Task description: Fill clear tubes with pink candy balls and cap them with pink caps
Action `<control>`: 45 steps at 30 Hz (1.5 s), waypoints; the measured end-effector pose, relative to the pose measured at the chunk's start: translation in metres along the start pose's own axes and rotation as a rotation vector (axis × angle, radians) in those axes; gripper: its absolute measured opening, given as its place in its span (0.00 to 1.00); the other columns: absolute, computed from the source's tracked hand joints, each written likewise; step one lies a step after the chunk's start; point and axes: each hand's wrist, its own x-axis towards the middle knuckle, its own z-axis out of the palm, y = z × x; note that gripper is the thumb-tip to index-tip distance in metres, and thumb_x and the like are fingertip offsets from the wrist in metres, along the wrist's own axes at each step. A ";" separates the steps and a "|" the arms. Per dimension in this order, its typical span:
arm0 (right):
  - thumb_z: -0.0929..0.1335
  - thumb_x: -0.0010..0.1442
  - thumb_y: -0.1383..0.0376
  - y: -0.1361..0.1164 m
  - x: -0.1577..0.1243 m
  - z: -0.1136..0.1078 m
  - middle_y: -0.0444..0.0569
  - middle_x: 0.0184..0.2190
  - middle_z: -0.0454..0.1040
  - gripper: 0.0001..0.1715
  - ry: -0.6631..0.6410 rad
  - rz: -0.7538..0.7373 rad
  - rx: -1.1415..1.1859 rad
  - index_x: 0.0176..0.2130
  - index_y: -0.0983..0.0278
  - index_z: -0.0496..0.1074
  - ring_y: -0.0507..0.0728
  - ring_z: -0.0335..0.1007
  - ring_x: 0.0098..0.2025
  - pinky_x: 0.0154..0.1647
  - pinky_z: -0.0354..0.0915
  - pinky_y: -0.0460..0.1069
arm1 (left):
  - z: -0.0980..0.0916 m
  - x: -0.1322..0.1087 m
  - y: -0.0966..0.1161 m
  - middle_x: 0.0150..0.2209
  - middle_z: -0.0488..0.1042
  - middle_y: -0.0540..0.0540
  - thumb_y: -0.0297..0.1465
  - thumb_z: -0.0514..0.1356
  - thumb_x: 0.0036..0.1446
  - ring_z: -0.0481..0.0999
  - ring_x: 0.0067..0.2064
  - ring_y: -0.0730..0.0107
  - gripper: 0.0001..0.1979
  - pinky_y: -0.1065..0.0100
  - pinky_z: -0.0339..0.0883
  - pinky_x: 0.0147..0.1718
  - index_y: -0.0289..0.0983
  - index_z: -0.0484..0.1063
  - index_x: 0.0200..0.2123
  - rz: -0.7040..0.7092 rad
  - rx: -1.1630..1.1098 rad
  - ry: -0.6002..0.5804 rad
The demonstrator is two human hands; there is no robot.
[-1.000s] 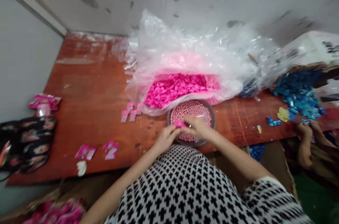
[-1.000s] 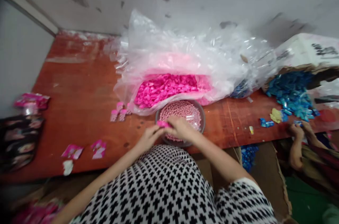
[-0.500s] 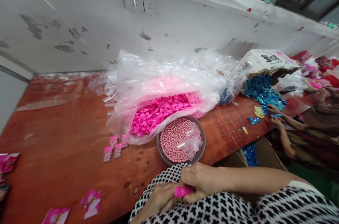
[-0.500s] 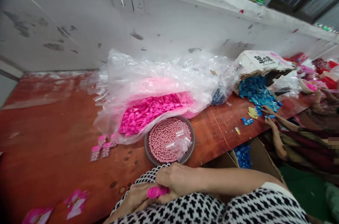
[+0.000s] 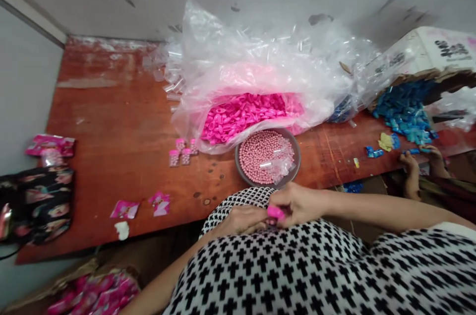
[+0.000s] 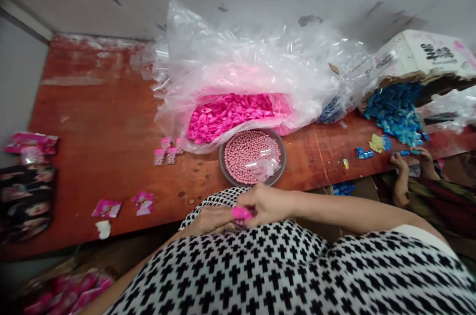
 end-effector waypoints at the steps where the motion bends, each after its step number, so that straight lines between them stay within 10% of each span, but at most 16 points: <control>1: 0.66 0.52 0.68 0.002 -0.003 -0.002 0.37 0.20 0.56 0.12 0.013 0.080 0.124 0.24 0.63 0.56 0.45 0.49 0.21 0.21 0.49 0.41 | 0.000 -0.003 -0.002 0.33 0.79 0.45 0.36 0.57 0.57 0.78 0.35 0.66 0.10 0.71 0.71 0.36 0.44 0.77 0.39 0.077 0.020 0.005; 7: 0.64 0.52 0.67 0.052 0.004 -0.015 0.42 0.27 0.66 0.03 0.161 0.254 0.400 0.30 0.64 0.61 0.48 0.61 0.27 0.28 0.58 0.43 | 0.002 -0.005 -0.004 0.39 0.79 0.42 0.32 0.53 0.62 0.78 0.41 0.70 0.13 0.74 0.70 0.42 0.35 0.72 0.47 0.329 0.160 0.122; 13: 0.58 0.57 0.70 0.166 0.069 -0.013 0.53 0.34 0.72 0.09 0.405 0.604 -0.416 0.32 0.67 0.67 0.54 0.66 0.37 0.40 0.58 0.47 | -0.004 0.001 -0.003 0.42 0.78 0.44 0.31 0.54 0.61 0.78 0.42 0.70 0.13 0.72 0.70 0.44 0.36 0.72 0.47 0.062 0.079 0.312; 22: 0.61 0.61 0.68 0.223 0.119 0.000 0.64 0.41 0.75 0.14 0.382 0.763 -0.491 0.42 0.71 0.73 0.59 0.70 0.43 0.42 0.59 0.48 | -0.011 0.019 -0.051 0.44 0.77 0.42 0.38 0.58 0.57 0.77 0.45 0.64 0.17 0.62 0.70 0.49 0.35 0.73 0.47 -0.207 -0.259 0.666; 29: 0.63 0.60 0.63 0.214 0.098 -0.013 0.52 0.35 0.77 0.13 0.557 0.669 -0.395 0.40 0.68 0.73 0.55 0.70 0.36 0.37 0.60 0.46 | -0.015 0.048 -0.086 0.46 0.76 0.42 0.39 0.60 0.55 0.76 0.47 0.62 0.19 0.60 0.66 0.53 0.35 0.73 0.47 -0.211 -0.231 0.741; 33: 0.65 0.57 0.56 0.172 0.076 -0.014 0.45 0.31 0.75 0.16 0.933 0.284 0.014 0.39 0.65 0.73 0.52 0.68 0.29 0.31 0.61 0.45 | -0.011 0.069 -0.101 0.47 0.76 0.43 0.38 0.60 0.54 0.75 0.49 0.62 0.18 0.59 0.64 0.54 0.37 0.74 0.47 -0.182 -0.246 0.741; 37: 0.68 0.55 0.58 0.126 0.067 -0.010 0.45 0.33 0.76 0.10 0.947 0.042 0.069 0.35 0.61 0.75 0.52 0.71 0.34 0.37 0.64 0.47 | -0.004 0.083 -0.107 0.48 0.75 0.42 0.38 0.61 0.53 0.74 0.50 0.60 0.19 0.57 0.64 0.54 0.36 0.75 0.46 -0.156 -0.308 0.713; 45: 0.66 0.55 0.46 0.117 0.067 -0.015 0.45 0.25 0.74 0.22 1.076 0.189 0.688 0.32 0.63 0.69 0.47 0.62 0.18 0.17 0.57 0.42 | -0.001 0.091 -0.095 0.46 0.77 0.41 0.41 0.63 0.50 0.76 0.47 0.59 0.21 0.57 0.68 0.50 0.36 0.74 0.45 -0.128 -0.509 0.684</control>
